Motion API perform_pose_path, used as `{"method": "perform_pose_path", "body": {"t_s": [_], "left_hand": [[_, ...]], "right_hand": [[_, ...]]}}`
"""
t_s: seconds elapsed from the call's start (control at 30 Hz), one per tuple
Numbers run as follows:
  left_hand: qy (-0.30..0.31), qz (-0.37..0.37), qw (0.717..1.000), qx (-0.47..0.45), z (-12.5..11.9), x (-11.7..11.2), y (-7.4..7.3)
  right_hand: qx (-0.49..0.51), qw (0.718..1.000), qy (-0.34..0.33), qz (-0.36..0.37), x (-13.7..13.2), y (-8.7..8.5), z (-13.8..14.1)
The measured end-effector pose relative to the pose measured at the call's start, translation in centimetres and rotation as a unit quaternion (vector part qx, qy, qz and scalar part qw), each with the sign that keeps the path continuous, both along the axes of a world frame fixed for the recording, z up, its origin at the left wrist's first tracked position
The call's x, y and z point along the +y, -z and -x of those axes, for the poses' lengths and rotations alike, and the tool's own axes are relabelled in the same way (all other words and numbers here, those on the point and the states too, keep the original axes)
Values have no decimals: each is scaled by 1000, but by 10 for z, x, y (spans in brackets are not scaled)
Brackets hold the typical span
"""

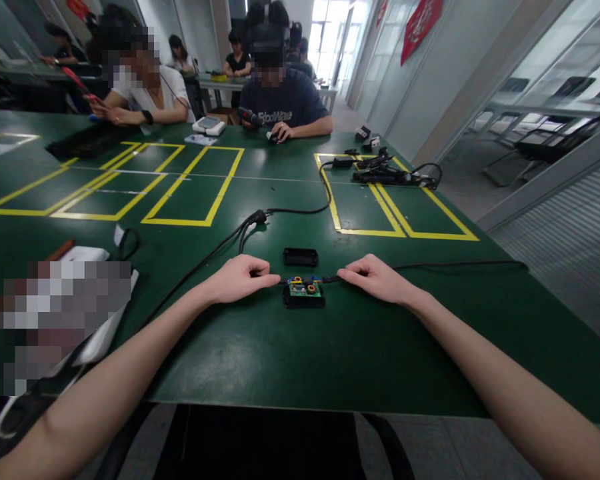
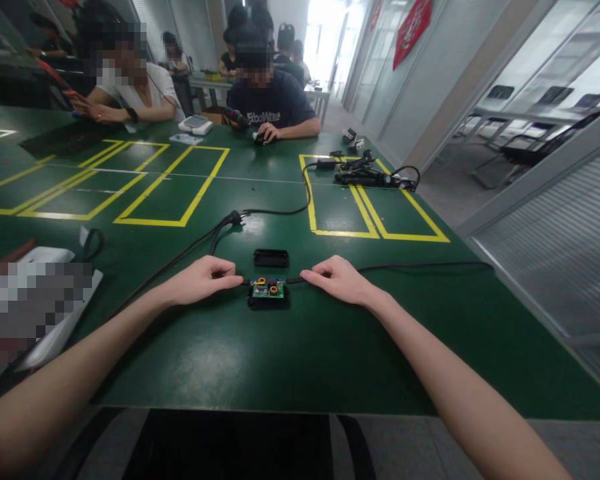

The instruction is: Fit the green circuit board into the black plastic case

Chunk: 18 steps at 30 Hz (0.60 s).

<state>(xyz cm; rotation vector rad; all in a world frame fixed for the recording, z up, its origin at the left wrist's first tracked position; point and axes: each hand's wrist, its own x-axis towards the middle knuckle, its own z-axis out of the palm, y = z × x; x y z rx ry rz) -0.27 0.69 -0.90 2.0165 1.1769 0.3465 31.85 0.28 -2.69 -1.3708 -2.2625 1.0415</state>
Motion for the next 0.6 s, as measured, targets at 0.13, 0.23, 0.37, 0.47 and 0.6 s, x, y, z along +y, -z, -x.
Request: {"method": "perform_pose_path", "body": {"t_s": [0.13,0.23,0.37,0.47,0.6], "left_hand": [[15,5,1000,14,1,0,-2],[21,-1,1000,22,1,0,-1],[34,-16,999,38,2,-1,0],[41,-29,997,52,1,-1,0],[46,-61,994,77,0,-1,3]], "right_hand": [[-9,1000,-8,-20,1,1,0],[-15,999,-20,-31,1,1,0],[-38,997,-32,-52,1,2,0],[-52,996,-35,-68,1,3,1],[-60,993,-41,-91,1,4,1]]}}
